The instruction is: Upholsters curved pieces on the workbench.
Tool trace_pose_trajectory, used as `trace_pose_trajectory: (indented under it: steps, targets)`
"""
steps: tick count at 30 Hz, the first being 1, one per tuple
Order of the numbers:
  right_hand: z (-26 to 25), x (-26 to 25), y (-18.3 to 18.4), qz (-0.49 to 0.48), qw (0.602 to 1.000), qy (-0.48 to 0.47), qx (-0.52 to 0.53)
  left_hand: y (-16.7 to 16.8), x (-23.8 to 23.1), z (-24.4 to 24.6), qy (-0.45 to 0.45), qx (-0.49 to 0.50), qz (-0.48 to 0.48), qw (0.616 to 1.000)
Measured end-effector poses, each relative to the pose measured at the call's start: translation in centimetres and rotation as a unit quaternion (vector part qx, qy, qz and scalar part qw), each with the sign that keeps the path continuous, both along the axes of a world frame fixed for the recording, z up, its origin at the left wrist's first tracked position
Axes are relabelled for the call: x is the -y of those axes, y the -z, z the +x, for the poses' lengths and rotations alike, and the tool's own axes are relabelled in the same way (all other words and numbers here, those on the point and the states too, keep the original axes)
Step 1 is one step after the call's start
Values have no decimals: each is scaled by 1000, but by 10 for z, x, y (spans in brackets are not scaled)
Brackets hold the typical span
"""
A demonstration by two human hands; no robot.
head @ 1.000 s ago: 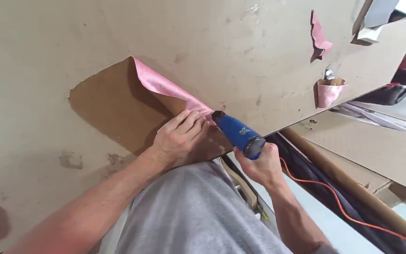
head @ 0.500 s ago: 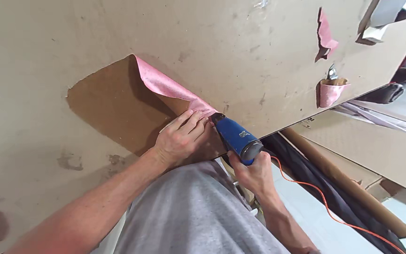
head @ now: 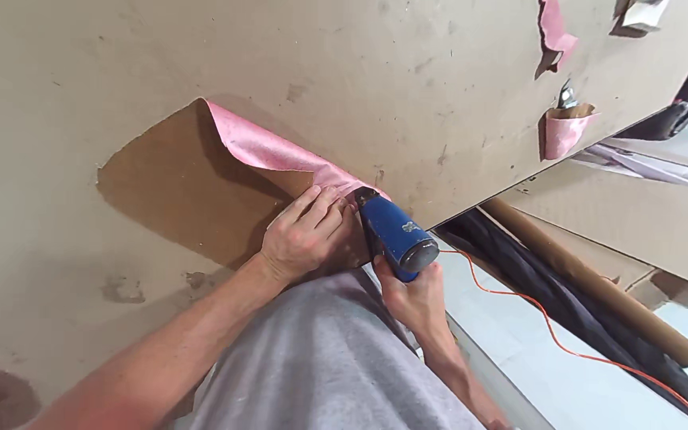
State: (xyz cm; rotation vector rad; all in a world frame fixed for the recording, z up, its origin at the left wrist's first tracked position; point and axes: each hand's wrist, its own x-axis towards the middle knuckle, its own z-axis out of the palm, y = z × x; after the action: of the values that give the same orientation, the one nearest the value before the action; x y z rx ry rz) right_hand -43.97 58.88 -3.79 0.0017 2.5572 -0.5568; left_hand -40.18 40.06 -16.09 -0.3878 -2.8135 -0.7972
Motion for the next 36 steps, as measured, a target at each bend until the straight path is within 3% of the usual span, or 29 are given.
trace_pose_trajectory:
  steps: [18, 23, 26, 28, 31, 33, 36]
  targets:
    - [7, 2, -5, -15, 999, 34, 16, 1, 2, 3, -38, -32, 75, 996]
    - [-91, -36, 3, 128, 988, -1, -82, -1, 2, 2, -43, -31, 85, 995]
    - [-135, -33, 18, 176, 970, -131, -101, -2, 5, 2, -33, -29, 107, 993]
    - [-115, -10, 20, 113, 941, -278, -156, -2, 5, 2, -58, -38, 109, 992]
    - [-35, 11, 53, -156, 856, -454, -191, -7, 4, 5, -138, 6, 160, 977]
    - [-7, 17, 83, -260, 815, -485, -182, -13, 7, 1, -185, 19, 210, 960]
    - [-2, 21, 99, -252, 811, -489, -200, -11, 13, -2, -229, -3, 265, 937]
